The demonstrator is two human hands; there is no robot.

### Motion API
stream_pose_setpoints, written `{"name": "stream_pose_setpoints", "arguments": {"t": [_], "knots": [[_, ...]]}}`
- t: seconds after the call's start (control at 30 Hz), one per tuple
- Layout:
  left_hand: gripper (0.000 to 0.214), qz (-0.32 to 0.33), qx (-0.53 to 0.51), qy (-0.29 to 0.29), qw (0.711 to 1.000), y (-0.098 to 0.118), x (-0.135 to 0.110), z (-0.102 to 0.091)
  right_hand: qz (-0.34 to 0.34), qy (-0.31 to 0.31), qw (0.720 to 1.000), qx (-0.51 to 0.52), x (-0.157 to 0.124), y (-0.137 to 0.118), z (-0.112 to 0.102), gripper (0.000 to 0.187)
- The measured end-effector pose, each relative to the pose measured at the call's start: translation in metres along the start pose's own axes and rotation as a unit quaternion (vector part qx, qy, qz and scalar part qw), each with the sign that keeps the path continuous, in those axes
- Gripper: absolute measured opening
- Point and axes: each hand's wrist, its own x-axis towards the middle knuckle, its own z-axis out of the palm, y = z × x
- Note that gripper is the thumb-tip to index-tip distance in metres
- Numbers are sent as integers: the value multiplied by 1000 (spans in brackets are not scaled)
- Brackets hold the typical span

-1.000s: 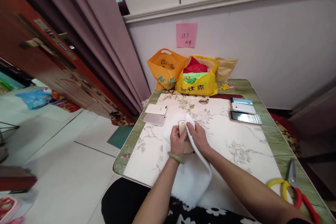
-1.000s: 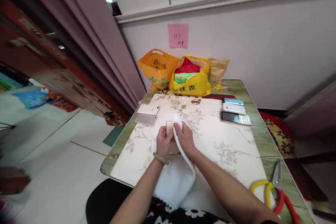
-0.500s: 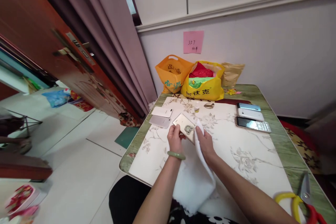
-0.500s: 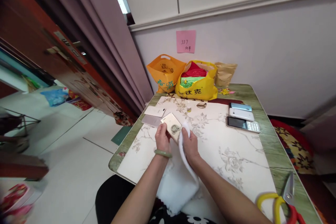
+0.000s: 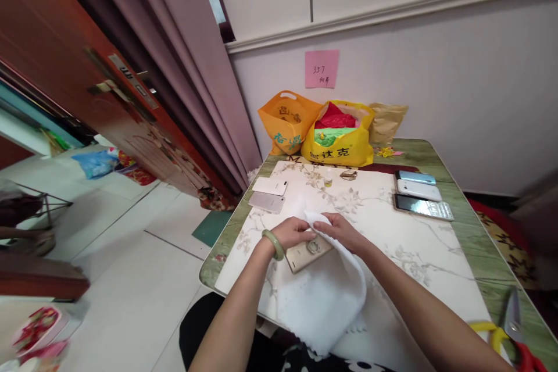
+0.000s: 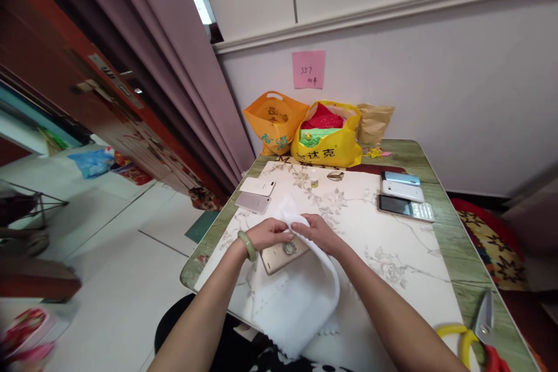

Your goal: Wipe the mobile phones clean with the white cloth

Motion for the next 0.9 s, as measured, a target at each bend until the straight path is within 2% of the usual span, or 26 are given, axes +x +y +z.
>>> {"name": "stream_pose_setpoints", "arguments": {"t": [0.1,0.23,0.33,0.43,0.6,0.7,0.8,0.9], "knots": [[32,-22,-85,6,996,-5,4,8,28,27,997,74,3,-1,2,42],[34,-45,-183,103,977,-9,7,19,36,82,987,135,7,2,8,46],[34,-39,-218,168,961,-9,10,30,21,190,973,128,10,5,13,48],[33,-29,-232,193,953,-7,14,41,24,289,951,110,10,6,17,50],[34,4,-264,264,928,-6,23,53,0,323,944,69,10,9,26,56],[35,19,-272,314,909,-8,30,57,17,353,934,48,7,18,36,56],[37,20,-288,365,885,-13,40,58,31,332,941,56,0,27,48,55],[38,25,-307,418,855,-17,51,61,13,316,945,79,-9,33,58,53]]}}
